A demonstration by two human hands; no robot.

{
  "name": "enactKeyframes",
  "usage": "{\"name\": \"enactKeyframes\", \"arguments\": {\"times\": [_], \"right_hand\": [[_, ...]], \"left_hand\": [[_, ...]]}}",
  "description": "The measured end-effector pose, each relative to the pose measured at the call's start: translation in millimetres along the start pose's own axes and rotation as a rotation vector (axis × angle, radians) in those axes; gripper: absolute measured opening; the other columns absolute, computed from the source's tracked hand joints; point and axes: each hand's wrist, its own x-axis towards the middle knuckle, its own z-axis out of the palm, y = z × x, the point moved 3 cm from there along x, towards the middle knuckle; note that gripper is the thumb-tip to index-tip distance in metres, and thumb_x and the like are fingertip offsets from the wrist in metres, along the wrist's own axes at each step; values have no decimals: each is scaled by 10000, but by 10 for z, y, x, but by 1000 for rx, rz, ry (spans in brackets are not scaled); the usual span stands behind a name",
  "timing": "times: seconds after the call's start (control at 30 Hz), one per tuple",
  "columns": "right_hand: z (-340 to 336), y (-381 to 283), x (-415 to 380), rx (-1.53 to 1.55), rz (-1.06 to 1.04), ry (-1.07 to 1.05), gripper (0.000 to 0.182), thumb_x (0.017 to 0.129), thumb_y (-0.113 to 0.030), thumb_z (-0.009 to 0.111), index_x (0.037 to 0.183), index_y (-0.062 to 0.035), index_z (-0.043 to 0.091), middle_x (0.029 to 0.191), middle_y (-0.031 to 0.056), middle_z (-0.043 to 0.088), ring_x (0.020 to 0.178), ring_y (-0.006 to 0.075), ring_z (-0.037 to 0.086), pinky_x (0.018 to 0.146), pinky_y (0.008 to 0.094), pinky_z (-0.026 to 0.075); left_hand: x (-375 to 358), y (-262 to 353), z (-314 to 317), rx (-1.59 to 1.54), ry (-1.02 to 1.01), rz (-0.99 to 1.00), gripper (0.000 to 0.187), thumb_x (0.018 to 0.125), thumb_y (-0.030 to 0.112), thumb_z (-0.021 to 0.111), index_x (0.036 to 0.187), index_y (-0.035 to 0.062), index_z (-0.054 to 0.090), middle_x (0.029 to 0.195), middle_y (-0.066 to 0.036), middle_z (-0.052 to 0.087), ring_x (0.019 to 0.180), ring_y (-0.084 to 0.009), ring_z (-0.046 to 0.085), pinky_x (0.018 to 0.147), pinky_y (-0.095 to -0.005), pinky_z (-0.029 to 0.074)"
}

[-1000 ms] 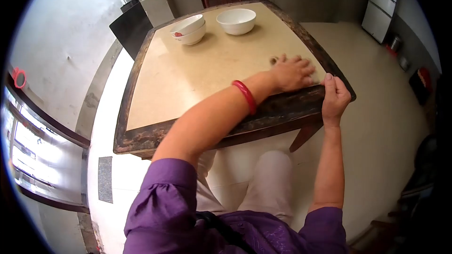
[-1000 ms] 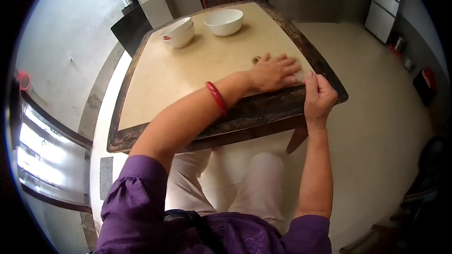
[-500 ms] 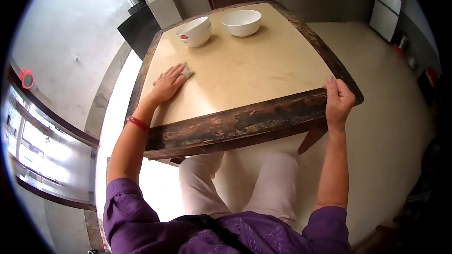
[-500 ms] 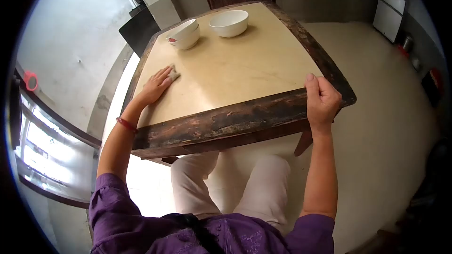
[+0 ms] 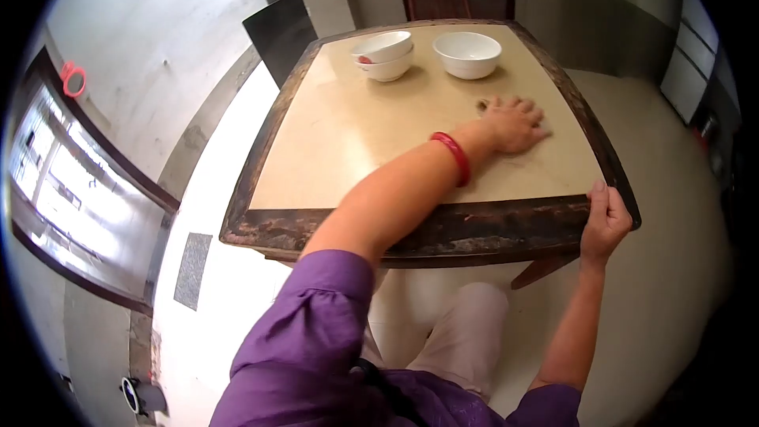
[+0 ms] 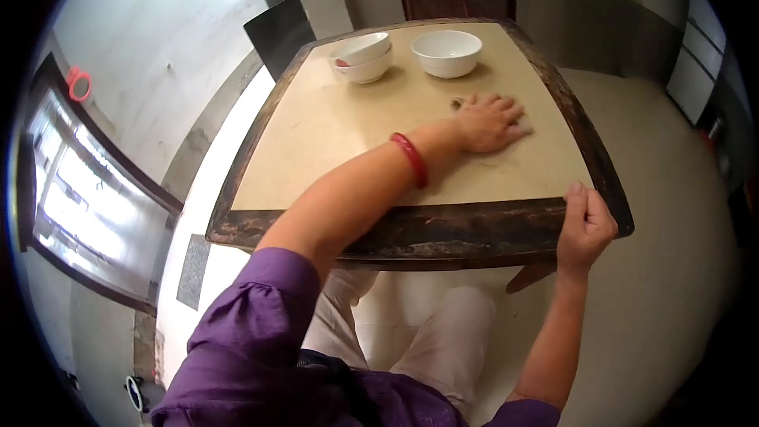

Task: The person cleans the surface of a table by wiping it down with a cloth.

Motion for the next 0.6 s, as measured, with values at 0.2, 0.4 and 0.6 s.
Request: {"name": "enactKeyframes", "arguments": {"times": [0.2,0.4,0.6], "right_hand": [[28,-32,-15,-40,53,-36,312,937,-127,542,670,28,488,565,-10,428,566,51,339,496,231,311],[39,-54,-10,-57,5,-40,323,935,-122,541,656,27,474,548,-6,383,545,56,315,474,245,281],[64,-111,-8,-99,-4,-22,305,926,-108,547,661,30,486,545,8,392,539,61,324,475,248,293]], "left_hand": [[-478,-303,-187,-47,-53,61,528,969,449,326,1381,126,394,1464,-125,333,1357,-308,301,1078,-551,240],[-1551,-1770,-476,-3,-7,-319,561,966,465,350,1402,114,386,1421,-147,410,1332,-322,346,1095,-437,279],[-2659,-3101,-583,144,43,-745,580,955,519,295,1435,198,347,1496,-60,319,1385,-281,272,1097,-540,207]]}}
